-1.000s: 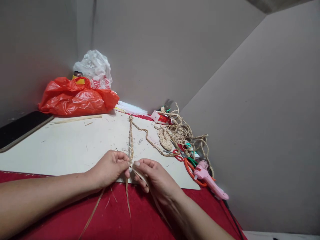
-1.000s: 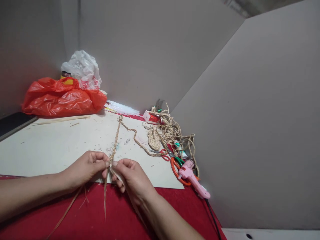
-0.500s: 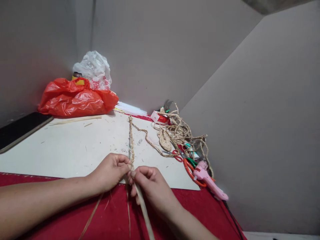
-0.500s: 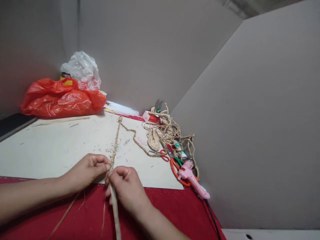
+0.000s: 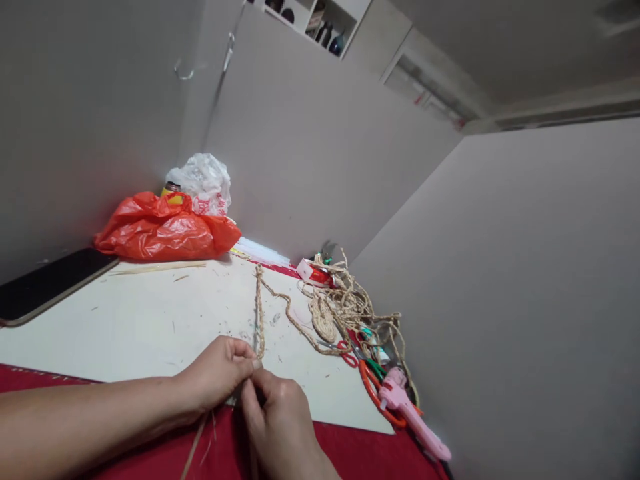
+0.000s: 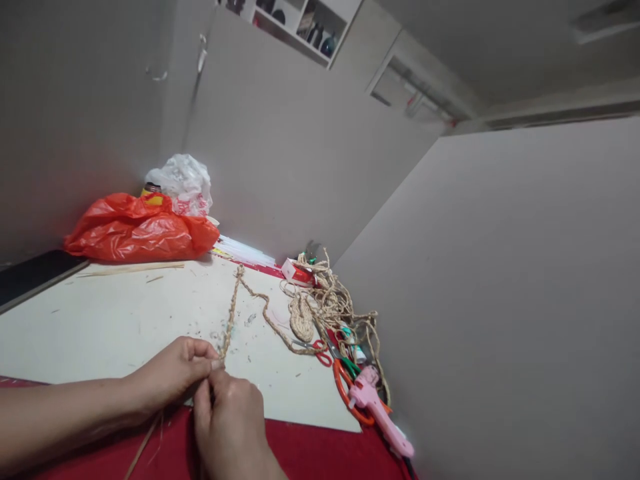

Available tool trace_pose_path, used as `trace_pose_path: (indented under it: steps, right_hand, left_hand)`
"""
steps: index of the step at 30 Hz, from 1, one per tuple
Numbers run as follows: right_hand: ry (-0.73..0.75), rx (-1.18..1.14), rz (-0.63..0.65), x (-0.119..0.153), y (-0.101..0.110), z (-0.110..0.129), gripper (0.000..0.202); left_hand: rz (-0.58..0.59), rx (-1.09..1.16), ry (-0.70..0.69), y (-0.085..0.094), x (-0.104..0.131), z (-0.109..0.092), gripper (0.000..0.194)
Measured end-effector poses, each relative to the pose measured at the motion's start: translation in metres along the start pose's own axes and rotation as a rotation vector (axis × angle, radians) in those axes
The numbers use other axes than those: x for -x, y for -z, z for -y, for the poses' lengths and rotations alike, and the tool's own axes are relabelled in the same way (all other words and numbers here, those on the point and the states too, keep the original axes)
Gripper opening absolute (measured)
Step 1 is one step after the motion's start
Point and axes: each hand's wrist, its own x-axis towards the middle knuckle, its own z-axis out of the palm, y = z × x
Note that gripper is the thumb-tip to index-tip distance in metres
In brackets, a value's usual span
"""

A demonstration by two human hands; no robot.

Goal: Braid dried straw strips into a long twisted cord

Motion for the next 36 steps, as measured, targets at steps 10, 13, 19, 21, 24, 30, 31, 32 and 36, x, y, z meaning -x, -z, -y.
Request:
trace_pose_path:
  steps: [10,13,19,21,24,30,31,32,36]
  right_hand:
    - [-0.170,-0.427,-0.048,-0.009,0.033,-0.005,0.036]
    - [-0.321,-0.737,-0.008,-0.015,0.035,-0.010,0.037]
    - [-0.443,-1.250,0.330,-0.018,0.018,-0.008,0.031]
    - [-0.473,-1.260,0.410,-0.020,0.018,-0.009,0.033]
    - [-0.506,-1.192,0.508,-0.021,0.022,-0.013,0.037]
    - [-0.478,-1.195,0.585,-0.021,0.024,-0.022,0.037]
    - [-0.470,-1.223,0.595,-0.021,0.023,-0.023,0.036]
    - [-0.465,-1.251,0.602,-0.021,0.023,-0.025,0.035]
    - [-0.473,-1.319,0.584,-0.020,0.021,-0.026,0.032]
  left_hand:
    - [-0.055,0.075,0.034,0.005,-0.002,0.000,0.025]
    - [0.039,0.109,0.077,0.007,-0.004,0.000,0.025]
    - [0.077,0.267,0.033,0.003,-0.004,0.001,0.031]
    - [0.060,0.254,0.029,0.002,-0.002,-0.001,0.030]
    - [0.041,0.194,0.045,0.002,-0.001,-0.003,0.024]
    - [0.054,0.116,-0.003,0.004,-0.001,-0.003,0.022]
    - [0.053,0.108,-0.018,0.003,-0.001,-0.003,0.021]
    - [0.050,0.105,-0.033,0.003,0.000,-0.003,0.020]
    - [0.044,0.093,-0.084,0.003,0.001,-0.004,0.012]
